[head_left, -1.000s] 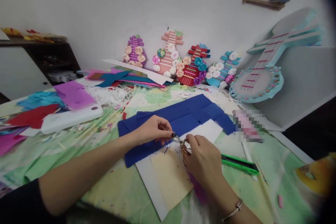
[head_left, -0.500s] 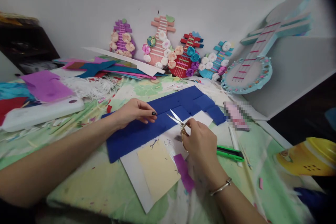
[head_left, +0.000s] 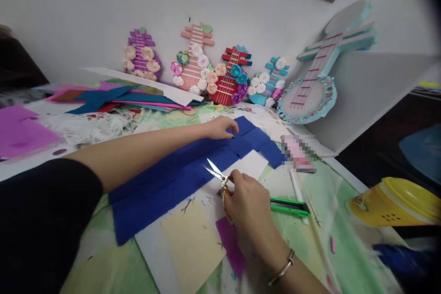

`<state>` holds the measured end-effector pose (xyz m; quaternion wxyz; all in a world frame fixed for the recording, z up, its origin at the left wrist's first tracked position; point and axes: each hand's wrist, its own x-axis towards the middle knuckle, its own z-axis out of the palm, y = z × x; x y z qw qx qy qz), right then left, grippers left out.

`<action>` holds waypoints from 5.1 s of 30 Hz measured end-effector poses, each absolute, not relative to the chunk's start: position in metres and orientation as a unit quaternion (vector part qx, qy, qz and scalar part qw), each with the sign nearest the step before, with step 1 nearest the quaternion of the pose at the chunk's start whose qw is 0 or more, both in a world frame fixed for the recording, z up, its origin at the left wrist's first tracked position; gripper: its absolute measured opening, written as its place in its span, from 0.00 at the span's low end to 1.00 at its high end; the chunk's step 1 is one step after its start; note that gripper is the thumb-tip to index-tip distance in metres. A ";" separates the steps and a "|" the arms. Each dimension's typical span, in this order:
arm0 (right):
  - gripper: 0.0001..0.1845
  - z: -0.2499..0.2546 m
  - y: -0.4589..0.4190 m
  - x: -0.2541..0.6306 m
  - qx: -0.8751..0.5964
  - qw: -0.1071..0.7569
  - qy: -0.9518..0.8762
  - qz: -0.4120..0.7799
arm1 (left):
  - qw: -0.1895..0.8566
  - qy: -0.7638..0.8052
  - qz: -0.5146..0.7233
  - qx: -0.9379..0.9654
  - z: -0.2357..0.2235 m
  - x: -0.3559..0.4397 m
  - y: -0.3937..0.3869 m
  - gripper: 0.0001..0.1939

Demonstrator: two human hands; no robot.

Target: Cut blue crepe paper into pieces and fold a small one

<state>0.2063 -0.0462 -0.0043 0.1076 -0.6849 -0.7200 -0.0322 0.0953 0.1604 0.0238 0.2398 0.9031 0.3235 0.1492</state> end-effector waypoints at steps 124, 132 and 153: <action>0.23 -0.013 -0.051 0.198 -0.488 0.174 -0.653 0.553 | 0.789 0.380 0.329 0.354 -0.009 -0.031 -0.021 0.09; 0.23 -0.014 -0.050 0.197 -0.491 0.172 -0.647 0.557 | 0.799 0.359 0.334 0.348 -0.006 -0.030 -0.021 0.07; 0.21 -0.005 -0.058 0.194 -0.469 0.174 -0.628 0.597 | 0.722 0.416 0.261 0.487 -0.007 -0.029 -0.023 0.11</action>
